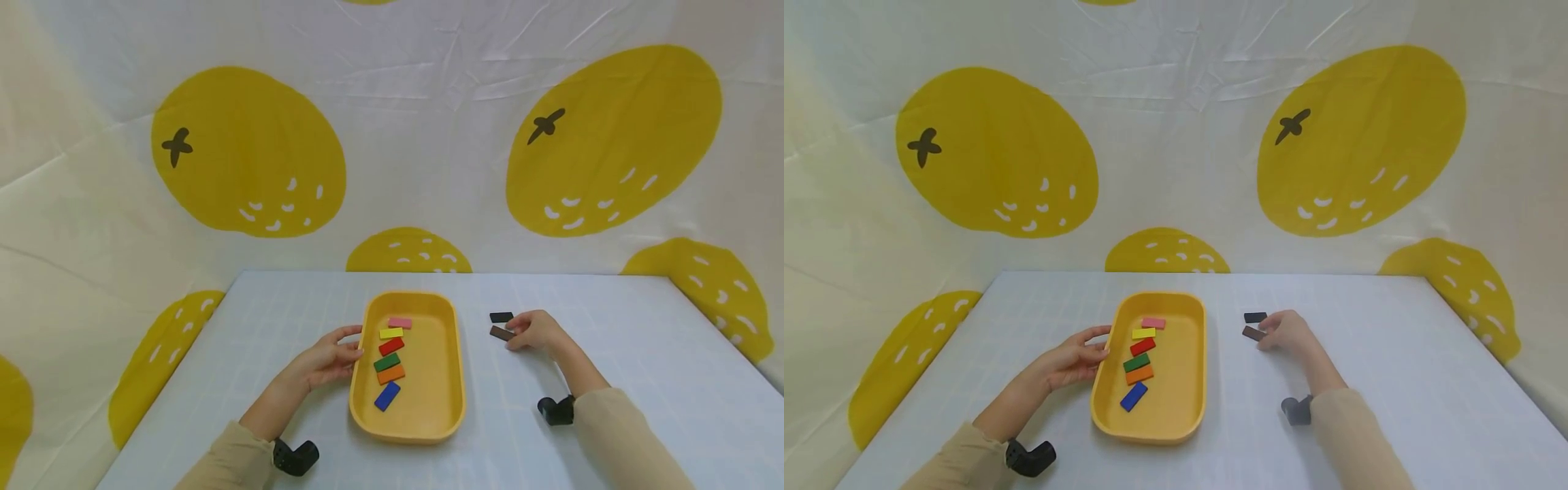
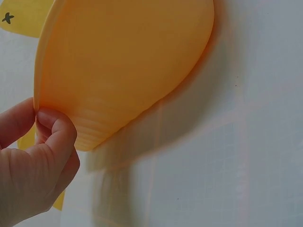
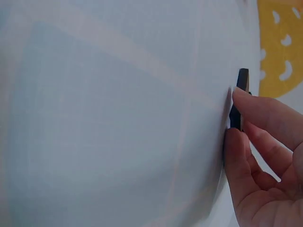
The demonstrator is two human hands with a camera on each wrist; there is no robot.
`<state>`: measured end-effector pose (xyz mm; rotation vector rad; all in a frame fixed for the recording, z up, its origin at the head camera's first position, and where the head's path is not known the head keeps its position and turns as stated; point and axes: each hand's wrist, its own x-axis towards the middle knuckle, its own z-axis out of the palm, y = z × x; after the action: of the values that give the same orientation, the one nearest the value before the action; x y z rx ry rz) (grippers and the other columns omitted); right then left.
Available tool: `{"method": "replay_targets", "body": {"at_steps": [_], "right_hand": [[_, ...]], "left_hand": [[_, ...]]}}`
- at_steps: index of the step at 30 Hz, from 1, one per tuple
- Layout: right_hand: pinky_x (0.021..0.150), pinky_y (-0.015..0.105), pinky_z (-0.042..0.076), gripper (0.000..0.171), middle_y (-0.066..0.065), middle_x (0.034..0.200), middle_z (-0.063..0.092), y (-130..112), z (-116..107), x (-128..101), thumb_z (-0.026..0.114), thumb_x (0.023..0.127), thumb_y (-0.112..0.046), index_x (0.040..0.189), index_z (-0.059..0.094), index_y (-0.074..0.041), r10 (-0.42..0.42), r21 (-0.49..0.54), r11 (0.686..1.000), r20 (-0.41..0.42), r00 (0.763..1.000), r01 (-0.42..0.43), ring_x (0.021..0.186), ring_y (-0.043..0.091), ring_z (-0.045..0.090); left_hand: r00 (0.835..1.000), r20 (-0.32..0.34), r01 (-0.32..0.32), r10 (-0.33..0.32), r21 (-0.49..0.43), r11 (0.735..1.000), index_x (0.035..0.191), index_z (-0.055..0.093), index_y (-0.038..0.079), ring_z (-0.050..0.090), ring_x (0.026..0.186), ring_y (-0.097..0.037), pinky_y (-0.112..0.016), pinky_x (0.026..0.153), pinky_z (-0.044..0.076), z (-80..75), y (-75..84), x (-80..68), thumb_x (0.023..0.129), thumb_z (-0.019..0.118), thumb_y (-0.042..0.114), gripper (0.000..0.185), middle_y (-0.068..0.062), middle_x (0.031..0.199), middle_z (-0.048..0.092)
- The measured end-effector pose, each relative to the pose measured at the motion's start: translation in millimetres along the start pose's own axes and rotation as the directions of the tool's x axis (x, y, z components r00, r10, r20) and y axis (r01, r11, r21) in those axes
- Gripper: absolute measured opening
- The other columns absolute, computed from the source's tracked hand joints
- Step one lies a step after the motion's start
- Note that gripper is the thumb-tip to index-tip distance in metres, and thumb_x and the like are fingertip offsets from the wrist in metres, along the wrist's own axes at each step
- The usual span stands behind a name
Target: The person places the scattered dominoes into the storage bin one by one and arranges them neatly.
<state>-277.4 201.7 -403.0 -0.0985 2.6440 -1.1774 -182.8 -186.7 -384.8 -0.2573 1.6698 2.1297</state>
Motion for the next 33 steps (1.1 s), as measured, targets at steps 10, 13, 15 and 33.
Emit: {"method": "replay_targets", "body": {"at_steps": [10,13,15,33], "right_hand": [[0.068,0.032,0.041,0.028,0.009,0.082,0.055,-2,7,-2,0.080,0.070,-0.008,0.093,0.066,0.002,0.003,-0.048,0.999,-0.052,0.999,-0.005,0.078,0.023,0.050],[0.068,0.031,0.041,0.029,0.009,0.083,0.056,-2,7,-3,0.079,0.070,-0.007,0.094,0.066,0.003,-0.003,-0.028,1.000,-0.052,0.999,0.001,0.078,0.023,0.050],[0.068,0.031,0.042,0.029,0.009,0.084,0.057,-2,6,-5,0.079,0.070,-0.006,0.094,0.066,0.004,-0.007,-0.006,1.000,-0.047,0.999,0.007,0.079,0.023,0.050],[0.073,0.031,0.050,0.032,0.014,0.097,0.060,-17,-7,-8,0.075,0.075,-0.005,0.103,0.064,0.005,-0.018,0.108,0.994,0.026,1.000,0.015,0.086,0.024,0.053]], "left_hand": [[1.000,0.006,-0.011,0.011,0.005,1.000,0.142,0.029,0.007,0.054,0.100,-0.024,-0.030,0.079,0.050,0.3,-0.7,1.5,0.091,0.049,-0.007,0.057,-0.021,0.137,0.039],[1.000,0.002,-0.012,0.012,0.006,1.000,0.142,0.029,0.007,0.055,0.101,-0.024,-0.031,0.081,0.050,-0.2,-1.5,0.7,0.091,0.049,-0.007,0.057,-0.021,0.137,0.039],[1.000,0.003,-0.014,0.014,0.006,1.000,0.142,0.029,0.007,0.055,0.101,-0.024,-0.032,0.082,0.050,-0.4,-2.1,0.3,0.091,0.049,-0.007,0.057,-0.021,0.137,0.040],[0.999,0.005,-0.035,0.035,0.006,0.999,0.142,0.028,0.005,0.056,0.100,-0.025,-0.036,0.083,0.050,0.4,-4.9,0.1,0.090,0.050,-0.008,0.057,-0.021,0.133,0.043]]}}
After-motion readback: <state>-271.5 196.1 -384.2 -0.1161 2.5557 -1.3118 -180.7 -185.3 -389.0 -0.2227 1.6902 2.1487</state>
